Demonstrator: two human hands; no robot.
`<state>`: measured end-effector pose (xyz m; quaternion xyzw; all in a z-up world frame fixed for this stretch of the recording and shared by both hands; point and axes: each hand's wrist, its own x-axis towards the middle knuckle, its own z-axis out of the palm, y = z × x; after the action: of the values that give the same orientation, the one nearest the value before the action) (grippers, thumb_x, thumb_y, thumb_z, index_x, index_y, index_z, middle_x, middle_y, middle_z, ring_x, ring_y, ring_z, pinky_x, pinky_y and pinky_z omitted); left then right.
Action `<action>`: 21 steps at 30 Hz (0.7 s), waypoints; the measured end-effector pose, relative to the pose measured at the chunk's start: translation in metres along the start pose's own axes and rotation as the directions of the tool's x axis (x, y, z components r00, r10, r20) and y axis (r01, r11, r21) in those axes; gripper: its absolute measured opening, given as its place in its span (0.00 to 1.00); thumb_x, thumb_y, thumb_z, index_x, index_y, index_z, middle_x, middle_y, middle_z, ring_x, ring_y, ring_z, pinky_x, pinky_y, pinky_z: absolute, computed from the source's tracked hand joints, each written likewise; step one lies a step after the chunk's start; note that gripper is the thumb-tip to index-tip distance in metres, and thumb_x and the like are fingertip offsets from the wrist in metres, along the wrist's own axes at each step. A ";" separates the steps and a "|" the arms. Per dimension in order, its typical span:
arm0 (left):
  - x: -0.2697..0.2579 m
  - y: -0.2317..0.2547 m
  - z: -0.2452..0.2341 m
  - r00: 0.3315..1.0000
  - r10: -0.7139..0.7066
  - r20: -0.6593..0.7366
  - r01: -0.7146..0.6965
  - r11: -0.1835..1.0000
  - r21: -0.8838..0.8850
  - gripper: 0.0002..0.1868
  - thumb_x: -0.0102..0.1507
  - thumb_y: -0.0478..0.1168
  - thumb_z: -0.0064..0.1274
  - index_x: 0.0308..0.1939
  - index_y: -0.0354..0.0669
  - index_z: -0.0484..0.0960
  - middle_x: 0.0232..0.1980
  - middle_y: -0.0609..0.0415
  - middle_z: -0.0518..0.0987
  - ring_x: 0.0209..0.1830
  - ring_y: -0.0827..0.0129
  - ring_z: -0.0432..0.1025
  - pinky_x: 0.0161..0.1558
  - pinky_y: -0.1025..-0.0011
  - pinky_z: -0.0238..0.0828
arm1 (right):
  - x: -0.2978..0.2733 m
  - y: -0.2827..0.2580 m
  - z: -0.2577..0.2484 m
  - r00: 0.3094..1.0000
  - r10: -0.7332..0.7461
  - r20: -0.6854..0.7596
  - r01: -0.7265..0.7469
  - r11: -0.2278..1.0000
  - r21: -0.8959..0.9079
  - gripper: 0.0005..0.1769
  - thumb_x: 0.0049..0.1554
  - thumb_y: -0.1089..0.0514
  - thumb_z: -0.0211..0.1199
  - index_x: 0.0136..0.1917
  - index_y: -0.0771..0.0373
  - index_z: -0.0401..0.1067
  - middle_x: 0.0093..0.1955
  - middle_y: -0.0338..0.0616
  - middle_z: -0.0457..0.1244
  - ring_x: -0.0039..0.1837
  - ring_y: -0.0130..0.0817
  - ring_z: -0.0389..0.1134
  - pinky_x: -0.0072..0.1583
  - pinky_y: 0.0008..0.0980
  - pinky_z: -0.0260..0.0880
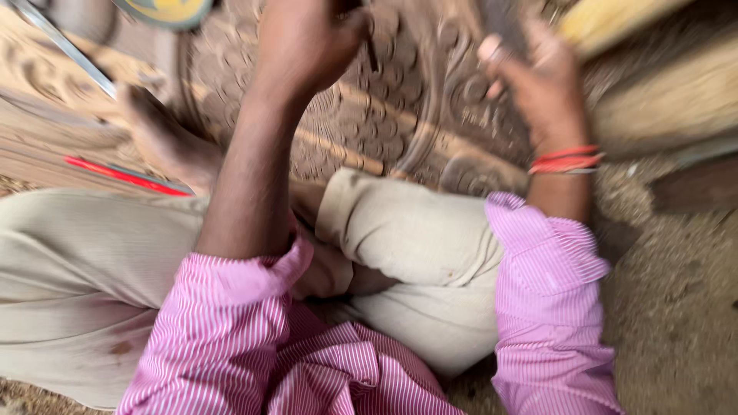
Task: The person carves intricate floral patterns into a large wooden panel using a chisel and mallet. They sit cross-legged on the floor, striking the chisel repeatedly to shape the wood and remove shavings.
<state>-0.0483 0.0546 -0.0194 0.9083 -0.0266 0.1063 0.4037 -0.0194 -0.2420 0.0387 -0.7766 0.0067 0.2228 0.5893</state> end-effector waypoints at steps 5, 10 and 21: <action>-0.011 -0.005 -0.058 0.836 -0.537 -0.111 0.277 0.588 -0.760 0.09 0.65 0.33 0.58 0.47 0.34 0.77 0.36 0.51 0.85 0.29 0.73 0.80 0.28 0.78 0.75 | 0.004 -0.004 0.018 0.971 0.239 -0.007 -0.239 0.969 -0.060 0.25 0.58 0.52 0.71 0.65 0.65 0.72 0.41 0.34 0.68 0.35 0.18 0.65 0.37 0.20 0.69; -0.015 -0.026 -0.036 0.606 -0.791 -0.085 0.206 0.259 -0.944 0.09 0.62 0.31 0.61 0.43 0.34 0.78 0.37 0.47 0.86 0.31 0.70 0.85 0.31 0.76 0.84 | 0.002 0.003 0.025 0.950 0.311 0.007 -0.311 0.950 -0.026 0.27 0.57 0.50 0.72 0.63 0.67 0.72 0.38 0.34 0.65 0.33 0.18 0.64 0.36 0.19 0.65; -0.033 -0.030 0.061 0.575 -0.811 -0.109 0.059 0.174 -0.983 0.14 0.68 0.30 0.51 0.58 0.32 0.78 0.38 0.52 0.80 0.33 0.74 0.76 0.34 0.79 0.75 | 0.015 0.030 0.023 0.932 0.359 0.055 -0.353 0.931 -0.095 0.29 0.54 0.54 0.73 0.64 0.71 0.69 0.50 0.39 0.70 0.38 0.19 0.65 0.42 0.20 0.68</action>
<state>-0.0664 0.0282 -0.0880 0.3721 0.3448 0.2360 0.8288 -0.0215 -0.2265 0.0010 -0.7779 0.1171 0.3538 0.5060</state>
